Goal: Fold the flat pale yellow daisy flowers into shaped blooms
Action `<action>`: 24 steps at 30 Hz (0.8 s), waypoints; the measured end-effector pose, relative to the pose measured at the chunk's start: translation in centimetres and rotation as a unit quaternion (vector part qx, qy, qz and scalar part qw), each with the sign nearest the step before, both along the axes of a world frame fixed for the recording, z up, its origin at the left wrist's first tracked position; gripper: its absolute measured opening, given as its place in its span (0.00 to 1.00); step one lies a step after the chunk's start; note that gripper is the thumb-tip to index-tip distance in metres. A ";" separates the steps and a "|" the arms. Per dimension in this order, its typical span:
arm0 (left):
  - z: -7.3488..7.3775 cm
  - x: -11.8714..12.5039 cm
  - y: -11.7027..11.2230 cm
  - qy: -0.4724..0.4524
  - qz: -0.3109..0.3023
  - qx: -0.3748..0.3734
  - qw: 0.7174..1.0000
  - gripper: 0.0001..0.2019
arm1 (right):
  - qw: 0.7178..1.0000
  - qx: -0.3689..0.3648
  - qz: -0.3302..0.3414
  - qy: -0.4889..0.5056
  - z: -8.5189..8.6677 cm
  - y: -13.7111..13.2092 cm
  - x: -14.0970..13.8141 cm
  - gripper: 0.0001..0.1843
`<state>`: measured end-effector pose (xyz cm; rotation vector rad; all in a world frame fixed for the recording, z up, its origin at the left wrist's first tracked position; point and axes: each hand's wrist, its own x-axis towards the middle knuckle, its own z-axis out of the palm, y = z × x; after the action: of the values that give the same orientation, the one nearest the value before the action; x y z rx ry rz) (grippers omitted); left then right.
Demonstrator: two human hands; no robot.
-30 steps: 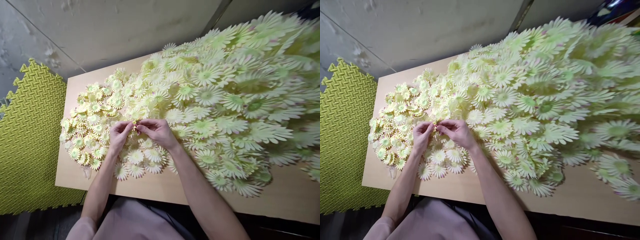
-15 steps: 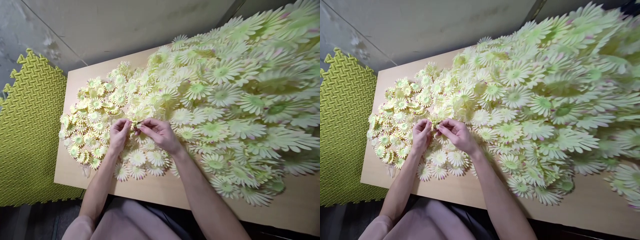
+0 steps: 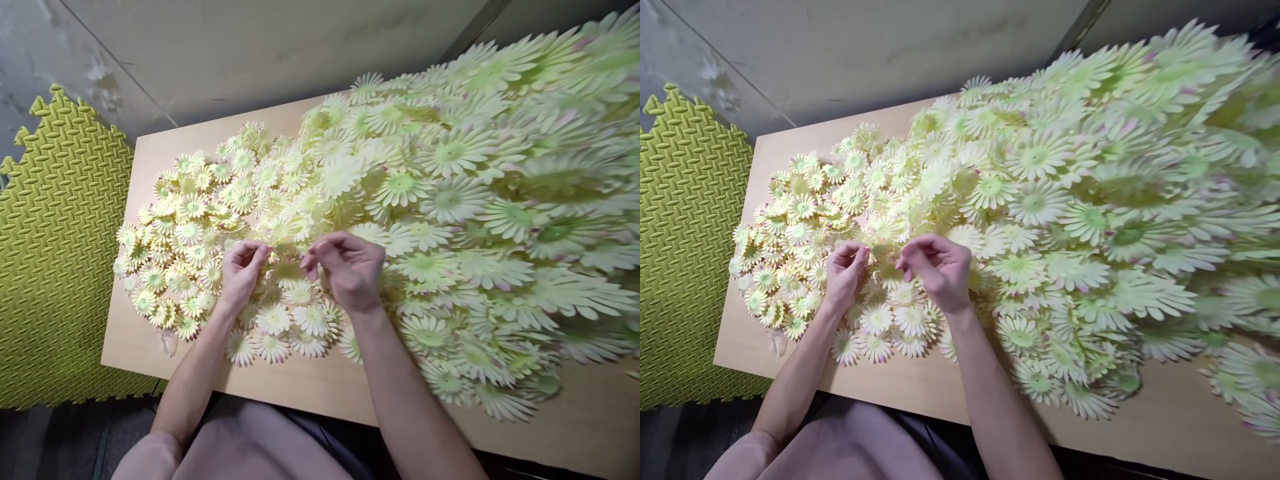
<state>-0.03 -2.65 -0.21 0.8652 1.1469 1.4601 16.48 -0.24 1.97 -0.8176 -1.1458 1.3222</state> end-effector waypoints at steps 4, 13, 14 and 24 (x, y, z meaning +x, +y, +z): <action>0.0 0.1 -0.1 0.004 -0.007 -0.005 1.000 0.12 | 0.994 -0.020 0.082 -0.066 -0.2 -0.7 -0.8 0.12; 0.1 0.2 -0.2 -0.028 -0.010 -0.015 0.999 0.12 | 0.991 -0.041 0.094 -0.088 -0.7 -0.6 -0.7 0.05; 0.1 0.2 -0.2 -0.039 -0.008 -0.022 0.999 0.13 | 0.990 -0.043 0.098 -0.090 -0.7 -0.6 -0.7 0.05; 0.9 -0.4 0.6 -0.157 0.017 -0.027 0.987 0.17 | 0.988 -0.054 -0.015 0.142 0.0 0.5 0.5 0.11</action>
<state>-0.38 -2.10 0.68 0.5569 0.9623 1.5232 16.96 0.24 1.93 -0.6946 -0.8401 1.4329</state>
